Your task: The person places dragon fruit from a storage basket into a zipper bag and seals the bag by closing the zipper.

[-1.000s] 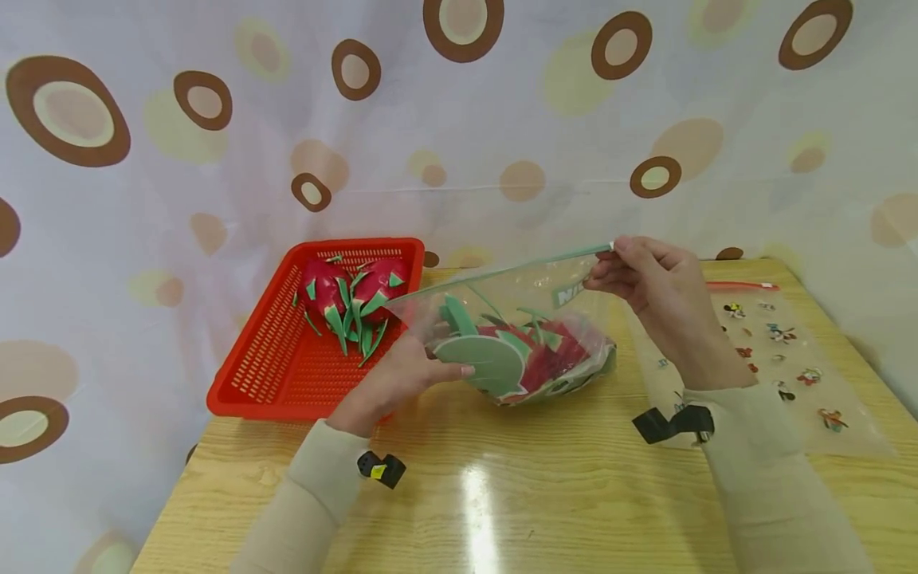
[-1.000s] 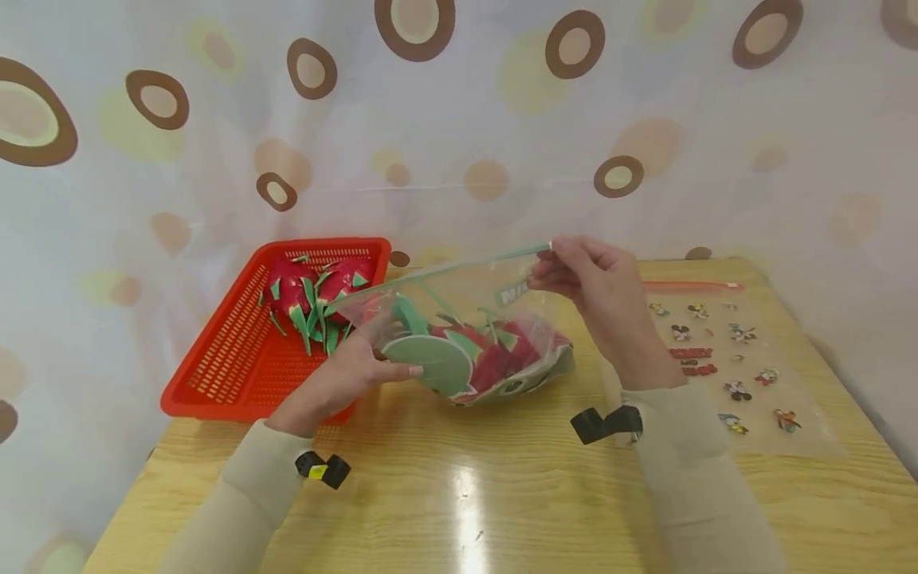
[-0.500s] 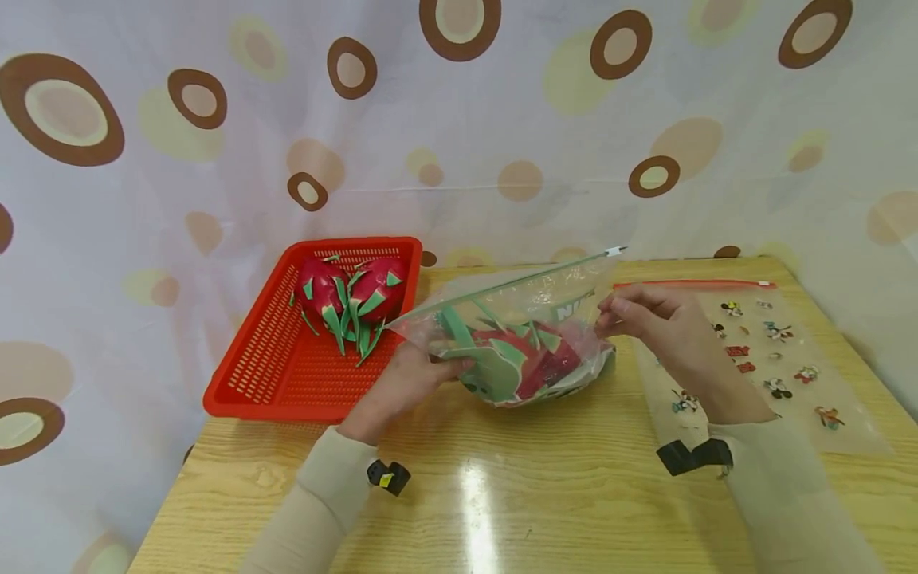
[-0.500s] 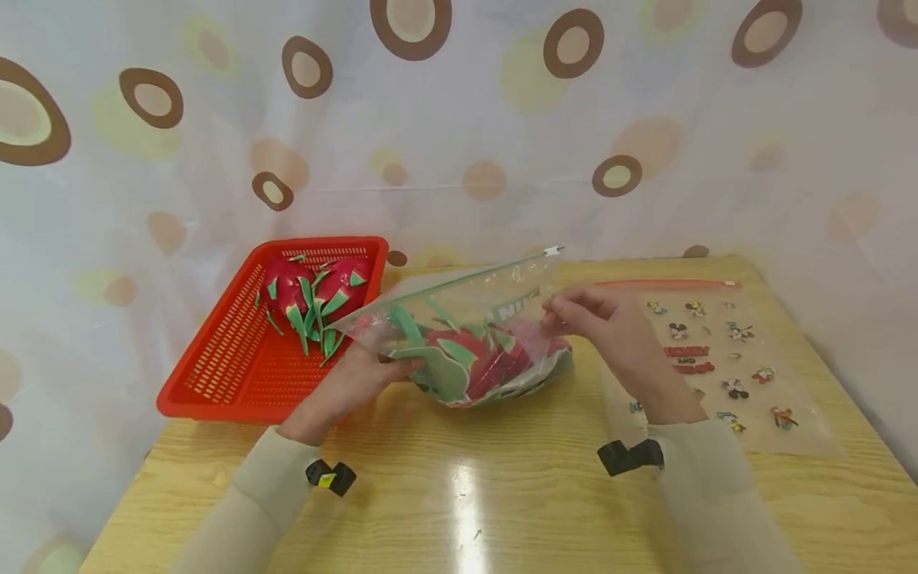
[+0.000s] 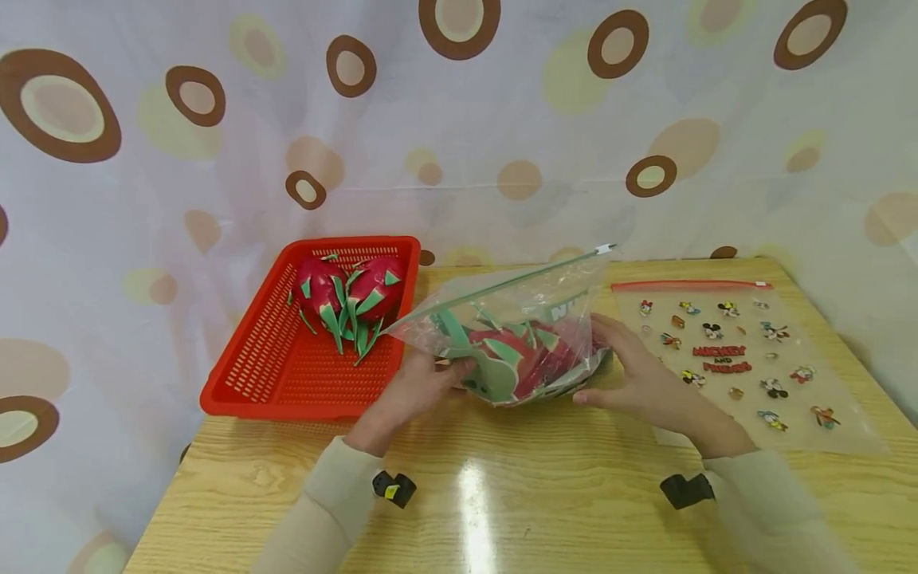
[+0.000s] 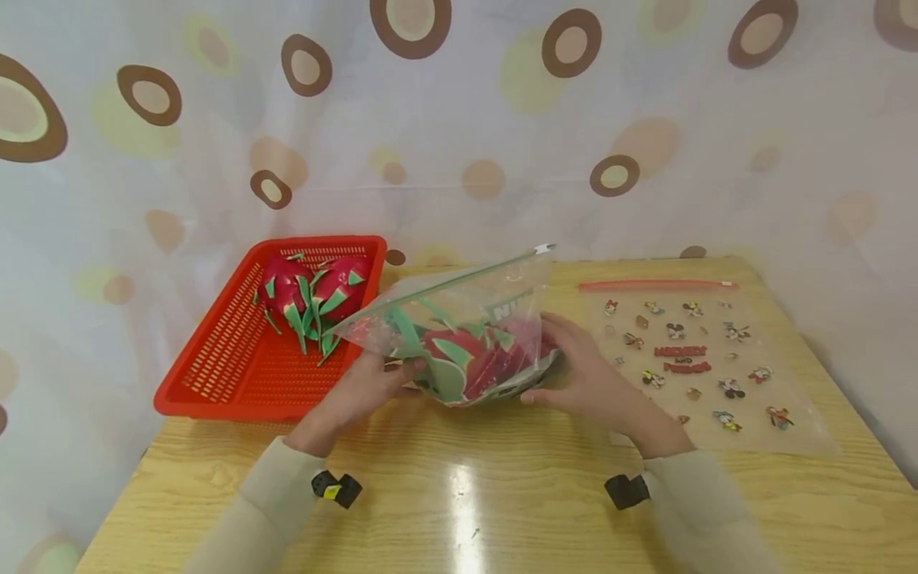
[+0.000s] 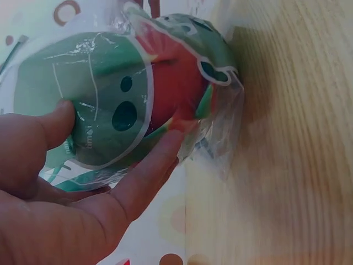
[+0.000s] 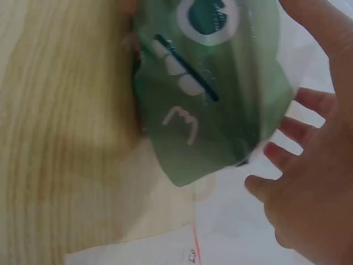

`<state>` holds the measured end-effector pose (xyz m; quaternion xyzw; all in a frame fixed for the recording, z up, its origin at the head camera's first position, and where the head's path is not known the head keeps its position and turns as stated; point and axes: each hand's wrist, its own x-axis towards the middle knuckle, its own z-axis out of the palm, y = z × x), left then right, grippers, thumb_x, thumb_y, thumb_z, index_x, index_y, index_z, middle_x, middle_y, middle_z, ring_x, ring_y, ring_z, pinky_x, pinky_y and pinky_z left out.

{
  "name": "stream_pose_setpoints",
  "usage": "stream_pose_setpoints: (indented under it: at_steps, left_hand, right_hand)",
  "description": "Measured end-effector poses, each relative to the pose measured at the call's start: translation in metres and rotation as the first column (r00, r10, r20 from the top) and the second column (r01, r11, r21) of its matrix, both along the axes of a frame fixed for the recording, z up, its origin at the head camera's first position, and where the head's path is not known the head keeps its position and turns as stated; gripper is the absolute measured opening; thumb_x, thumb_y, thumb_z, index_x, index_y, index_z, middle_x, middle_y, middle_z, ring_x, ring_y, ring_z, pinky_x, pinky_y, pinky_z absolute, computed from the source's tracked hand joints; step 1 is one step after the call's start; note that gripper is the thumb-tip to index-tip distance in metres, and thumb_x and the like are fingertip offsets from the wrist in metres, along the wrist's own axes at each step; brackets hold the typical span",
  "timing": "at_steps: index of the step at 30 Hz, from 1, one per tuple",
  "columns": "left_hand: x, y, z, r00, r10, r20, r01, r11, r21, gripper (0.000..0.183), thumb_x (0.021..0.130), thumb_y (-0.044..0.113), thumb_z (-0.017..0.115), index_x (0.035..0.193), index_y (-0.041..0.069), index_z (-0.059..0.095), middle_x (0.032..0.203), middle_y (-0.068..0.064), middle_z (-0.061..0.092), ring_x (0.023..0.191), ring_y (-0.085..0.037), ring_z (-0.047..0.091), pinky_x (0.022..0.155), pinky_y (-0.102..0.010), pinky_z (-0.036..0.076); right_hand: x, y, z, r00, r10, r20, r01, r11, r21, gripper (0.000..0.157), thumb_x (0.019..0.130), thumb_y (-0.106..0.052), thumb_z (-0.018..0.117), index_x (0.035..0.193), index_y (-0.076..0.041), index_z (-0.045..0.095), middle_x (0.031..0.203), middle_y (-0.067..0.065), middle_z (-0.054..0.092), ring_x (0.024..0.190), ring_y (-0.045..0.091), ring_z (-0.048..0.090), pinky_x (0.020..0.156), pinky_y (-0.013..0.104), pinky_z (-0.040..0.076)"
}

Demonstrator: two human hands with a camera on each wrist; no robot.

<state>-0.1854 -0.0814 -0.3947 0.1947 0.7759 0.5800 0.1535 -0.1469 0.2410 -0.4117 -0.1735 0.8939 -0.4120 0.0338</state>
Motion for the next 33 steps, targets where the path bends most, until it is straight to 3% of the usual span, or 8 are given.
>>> stream_pose_setpoints:
  at_steps: [4, 8, 15, 21, 26, 33]
  left_hand:
    - [0.005, 0.003, -0.007, 0.995, 0.017, 0.097, -0.021, 0.999, 0.034, 0.05, 0.102, 0.012, 0.055, 0.146, 0.009, 0.034, 0.141, -0.023, 0.047, 0.121, -0.044, 0.056, 0.084, -0.056, 0.057]
    - [0.009, 0.007, -0.013, 0.987, 0.046, 0.156, -0.061, 0.993, 0.096, 0.051, 0.102, 0.015, 0.054, 0.148, 0.009, 0.032, 0.143, -0.022, 0.045, 0.124, -0.042, 0.054, 0.092, -0.058, 0.053]
    - [0.012, 0.01, -0.017, 0.982, 0.078, 0.171, -0.107, 0.98, 0.166, 0.054, 0.099, 0.021, 0.062, 0.146, 0.016, 0.037, 0.143, -0.014, 0.046, 0.126, -0.036, 0.055, 0.095, -0.05, 0.054]
    - [0.013, 0.014, -0.014, 0.969, 0.111, 0.222, -0.156, 0.969, 0.193, 0.064, 0.092, 0.029, 0.072, 0.146, 0.023, 0.038, 0.141, -0.01, 0.048, 0.127, -0.031, 0.056, 0.095, -0.04, 0.056]
    - [0.013, 0.015, -0.011, 0.965, 0.165, 0.203, -0.2, 0.966, 0.164, 0.073, 0.087, 0.032, 0.076, 0.149, 0.023, 0.038, 0.142, -0.006, 0.051, 0.129, -0.028, 0.054, 0.102, -0.043, 0.052]
    - [0.012, 0.019, -0.009, 0.973, 0.195, 0.125, -0.215, 0.96, 0.18, 0.078, 0.085, 0.034, 0.079, 0.15, 0.033, 0.036, 0.139, 0.002, 0.051, 0.127, -0.021, 0.051, 0.106, -0.041, 0.048]
  right_hand:
    - [-0.002, -0.006, -0.015, 0.998, 0.036, -0.048, -0.031, 0.995, 0.095, 0.115, 0.072, -0.036, 0.088, 0.16, -0.019, 0.015, 0.166, 0.014, 0.0, 0.148, 0.048, 0.004, 0.107, 0.077, 0.018]
    - [-0.005, -0.012, -0.024, 0.99, -0.003, -0.144, 0.024, 0.989, 0.148, 0.12, 0.07, -0.028, 0.091, 0.159, -0.012, 0.013, 0.164, 0.021, 0.006, 0.146, 0.05, 0.012, 0.108, 0.074, 0.022]
    - [-0.011, -0.021, -0.02, 0.958, -0.107, -0.267, 0.153, 0.975, 0.16, 0.076, 0.083, -0.01, 0.078, 0.146, 0.0, 0.036, 0.147, 0.029, 0.036, 0.134, 0.05, 0.036, 0.107, 0.068, 0.034]
    - [-0.011, -0.022, -0.022, 0.92, -0.141, -0.366, 0.207, 0.967, 0.149, 0.059, 0.086, -0.008, 0.074, 0.138, -0.002, 0.047, 0.137, 0.028, 0.048, 0.123, 0.049, 0.048, 0.1, 0.066, 0.041]
    - [-0.012, -0.023, -0.024, 0.889, -0.15, -0.433, 0.226, 0.966, 0.129, 0.051, 0.088, -0.004, 0.072, 0.135, -0.002, 0.051, 0.127, 0.026, 0.053, 0.113, 0.046, 0.055, 0.093, 0.062, 0.046]
    - [-0.013, -0.03, -0.018, 0.919, -0.193, -0.344, 0.229, 0.971, 0.069, 0.035, 0.094, -0.01, 0.067, 0.127, -0.001, 0.059, 0.112, 0.022, 0.058, 0.098, 0.034, 0.057, 0.082, 0.05, 0.05]
